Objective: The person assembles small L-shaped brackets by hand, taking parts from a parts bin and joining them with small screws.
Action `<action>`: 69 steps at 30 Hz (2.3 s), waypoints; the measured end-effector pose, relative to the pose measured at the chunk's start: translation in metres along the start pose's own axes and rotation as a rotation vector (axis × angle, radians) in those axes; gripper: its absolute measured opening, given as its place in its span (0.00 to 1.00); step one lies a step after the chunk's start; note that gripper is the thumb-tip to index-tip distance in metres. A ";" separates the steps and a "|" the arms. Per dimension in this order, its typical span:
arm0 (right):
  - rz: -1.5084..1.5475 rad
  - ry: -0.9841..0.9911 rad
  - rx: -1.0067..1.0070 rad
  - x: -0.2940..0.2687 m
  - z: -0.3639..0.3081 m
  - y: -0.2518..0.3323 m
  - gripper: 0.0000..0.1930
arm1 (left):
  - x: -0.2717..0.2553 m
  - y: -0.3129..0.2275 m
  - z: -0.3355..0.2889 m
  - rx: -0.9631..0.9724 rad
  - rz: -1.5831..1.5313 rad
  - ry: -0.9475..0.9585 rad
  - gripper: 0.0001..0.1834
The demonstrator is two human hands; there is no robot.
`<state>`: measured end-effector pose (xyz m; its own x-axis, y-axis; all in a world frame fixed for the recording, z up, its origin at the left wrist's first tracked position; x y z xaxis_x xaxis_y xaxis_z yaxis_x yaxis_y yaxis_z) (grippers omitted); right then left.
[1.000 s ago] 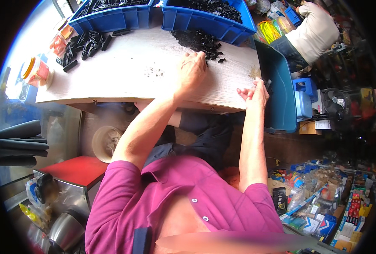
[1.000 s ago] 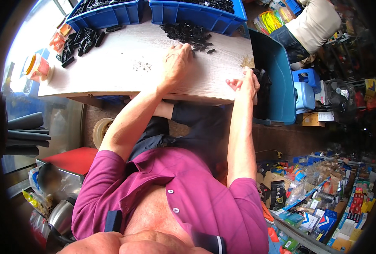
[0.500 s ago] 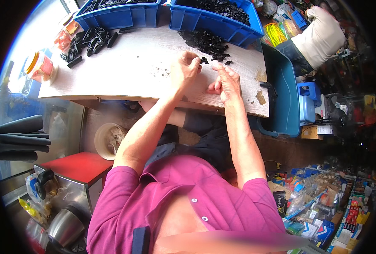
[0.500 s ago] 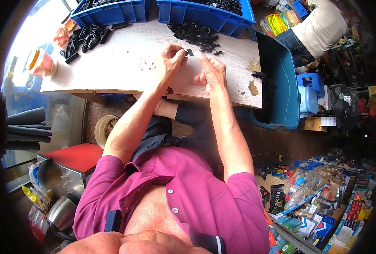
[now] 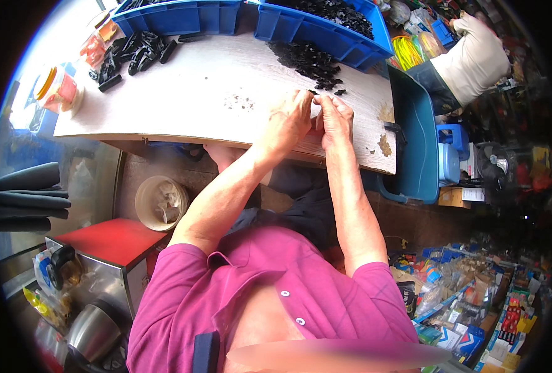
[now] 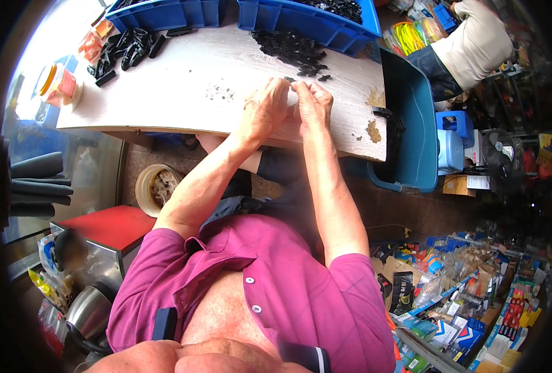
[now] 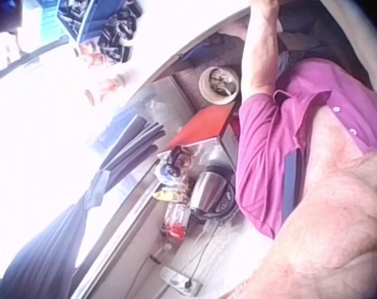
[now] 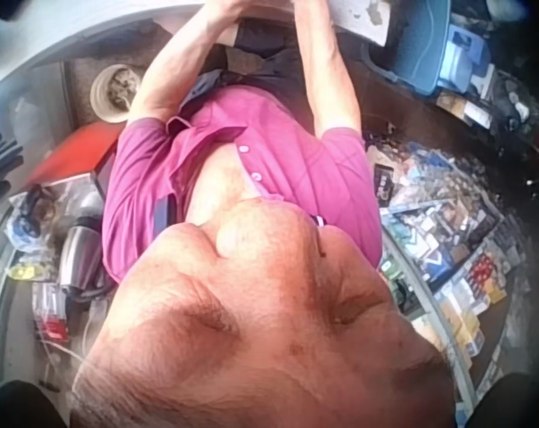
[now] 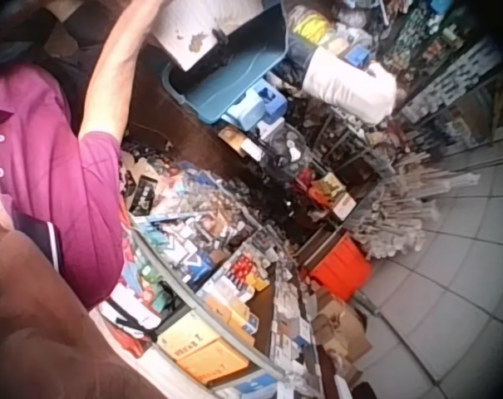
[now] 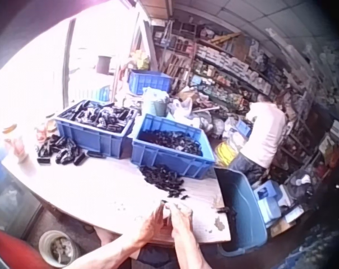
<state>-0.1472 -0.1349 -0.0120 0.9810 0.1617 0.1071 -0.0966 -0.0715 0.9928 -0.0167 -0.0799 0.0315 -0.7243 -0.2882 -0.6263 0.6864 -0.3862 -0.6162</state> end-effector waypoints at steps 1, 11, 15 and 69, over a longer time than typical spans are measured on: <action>0.013 0.014 -0.010 0.004 0.001 0.000 0.07 | 0.002 0.003 -0.001 -0.012 0.011 -0.006 0.07; -0.013 0.105 0.084 0.009 -0.004 0.004 0.13 | 0.018 0.054 0.009 -0.276 -0.819 0.096 0.07; -0.037 0.241 0.106 0.021 -0.008 0.007 0.14 | 0.032 0.071 0.007 -0.317 -1.198 0.117 0.07; 0.101 0.348 -0.010 0.048 -0.027 0.006 0.13 | 0.004 0.057 -0.033 -0.466 -1.502 0.093 0.06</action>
<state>-0.1055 -0.1006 0.0009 0.8508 0.4794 0.2151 -0.1934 -0.0949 0.9765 0.0219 -0.0740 -0.0217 -0.7414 0.1541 0.6531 -0.6558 0.0397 -0.7539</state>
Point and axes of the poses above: each hand's wrist, its own z-axis towards the middle knuckle, its own x-axis out of the palm, y = z × x, the point moved 8 cm from there along z, towards the middle knuckle, and after that the axes turned 14 degrees about y, right-handed, at the moved point
